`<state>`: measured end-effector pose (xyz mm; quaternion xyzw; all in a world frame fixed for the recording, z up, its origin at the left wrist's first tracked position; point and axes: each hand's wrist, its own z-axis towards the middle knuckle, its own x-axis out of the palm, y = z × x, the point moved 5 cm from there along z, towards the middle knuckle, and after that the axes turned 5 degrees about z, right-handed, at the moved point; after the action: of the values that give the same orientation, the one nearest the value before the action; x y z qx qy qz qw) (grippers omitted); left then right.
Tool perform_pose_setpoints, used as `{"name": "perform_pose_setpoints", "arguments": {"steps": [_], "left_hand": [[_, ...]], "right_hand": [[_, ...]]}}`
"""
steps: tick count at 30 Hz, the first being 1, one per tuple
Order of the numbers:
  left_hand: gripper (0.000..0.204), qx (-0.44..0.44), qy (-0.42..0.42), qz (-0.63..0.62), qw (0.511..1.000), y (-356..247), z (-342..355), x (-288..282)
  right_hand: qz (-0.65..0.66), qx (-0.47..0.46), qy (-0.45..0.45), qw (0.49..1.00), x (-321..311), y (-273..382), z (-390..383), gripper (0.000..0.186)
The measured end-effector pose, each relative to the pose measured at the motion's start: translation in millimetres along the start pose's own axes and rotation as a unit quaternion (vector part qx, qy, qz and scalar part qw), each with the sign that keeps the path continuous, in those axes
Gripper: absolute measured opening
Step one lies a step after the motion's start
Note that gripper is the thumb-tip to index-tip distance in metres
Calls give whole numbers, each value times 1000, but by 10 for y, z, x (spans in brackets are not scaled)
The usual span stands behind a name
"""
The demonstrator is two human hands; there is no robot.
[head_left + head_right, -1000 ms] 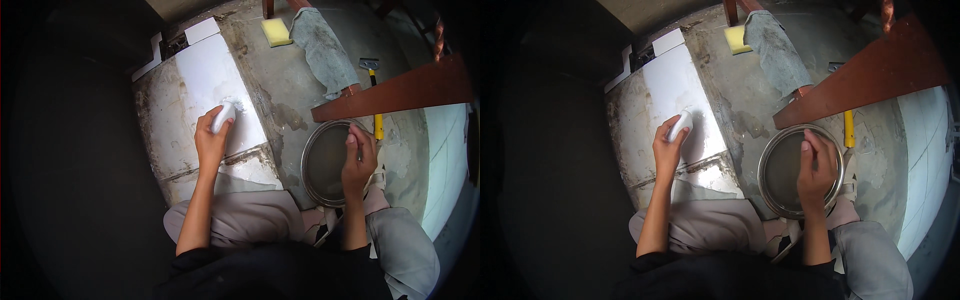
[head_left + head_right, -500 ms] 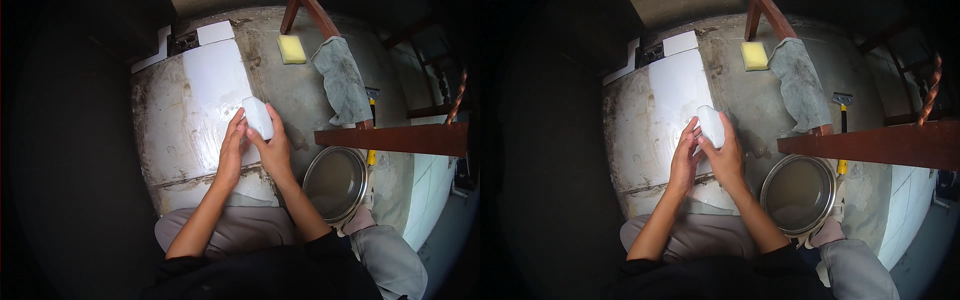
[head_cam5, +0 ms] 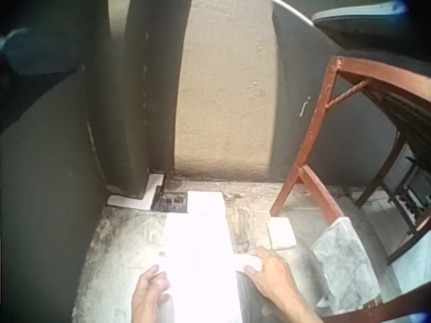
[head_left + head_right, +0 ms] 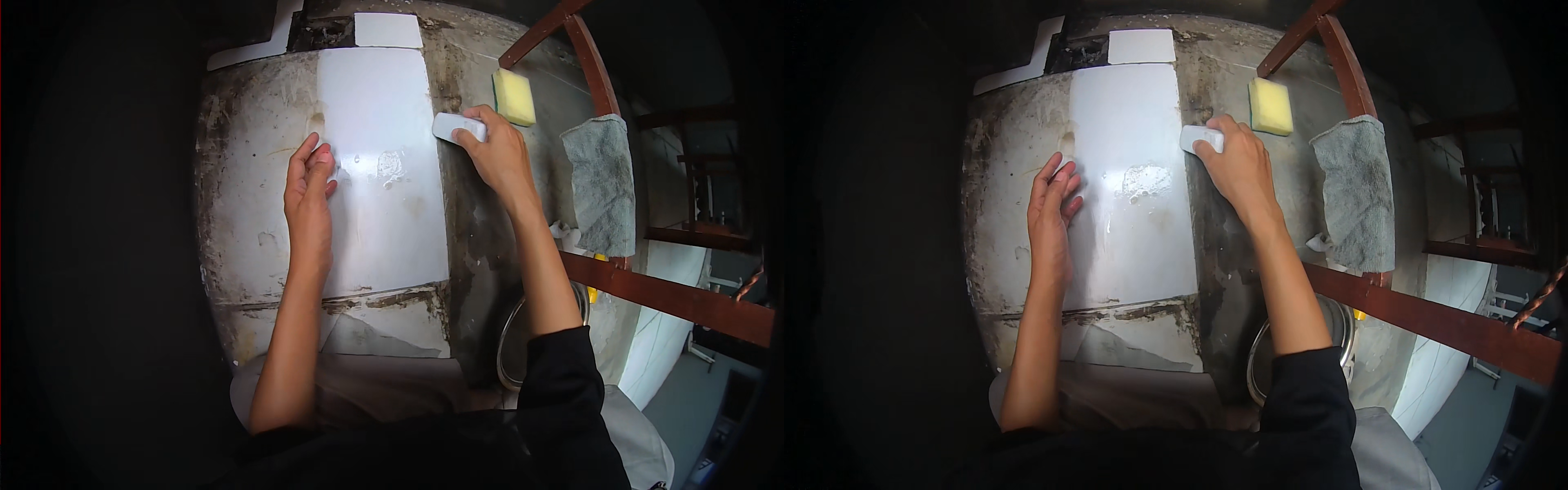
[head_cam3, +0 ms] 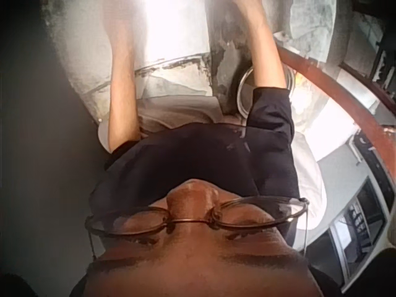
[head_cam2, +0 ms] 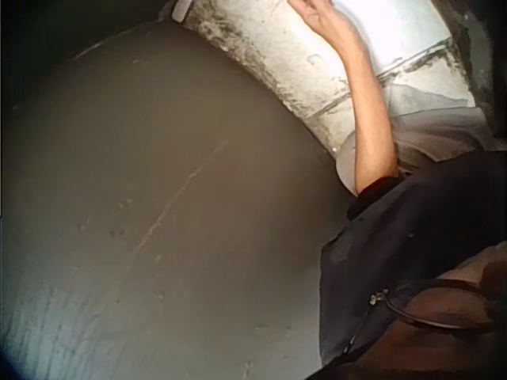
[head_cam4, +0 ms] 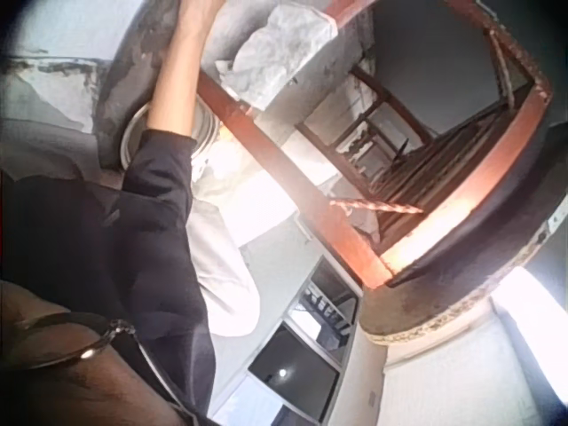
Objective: The person scrapes grout from floor tiles, then cleans the area with a wet sponge and applies a new sealant or grout mixture to the gaps between tiles.
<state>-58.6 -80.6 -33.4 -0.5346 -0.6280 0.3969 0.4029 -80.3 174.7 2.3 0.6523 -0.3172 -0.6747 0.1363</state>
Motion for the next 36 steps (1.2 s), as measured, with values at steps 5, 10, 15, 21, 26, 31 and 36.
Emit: {"name": "perform_pose_setpoints", "arguments": {"steps": [5,10,15,21,26,31,36], "left_hand": [[47,6,-24,-3,1000,-23,44,-79],[47,11,-25,-11,1000,-12,61,-106],[45,13,-26,-23,999,-29,84,-114],[45,13,-42,-20,999,-3,96,-206],[45,5,-30,-29,999,-9,105,-160],[45,2,-47,-36,998,-34,89,-260],[40,58,-72,46,995,-36,111,-246]], "right_hand": [[-94,-73,-17,993,90,249,-53,33],[-131,-86,-80,984,142,223,-91,32],[-119,-112,-100,982,146,228,111,28],[-115,-107,-69,985,251,257,-94,26],[-118,-132,-123,977,172,230,130,25],[-117,-140,-86,979,275,246,-118,24],[-124,-150,-126,973,238,265,226,25]]}}
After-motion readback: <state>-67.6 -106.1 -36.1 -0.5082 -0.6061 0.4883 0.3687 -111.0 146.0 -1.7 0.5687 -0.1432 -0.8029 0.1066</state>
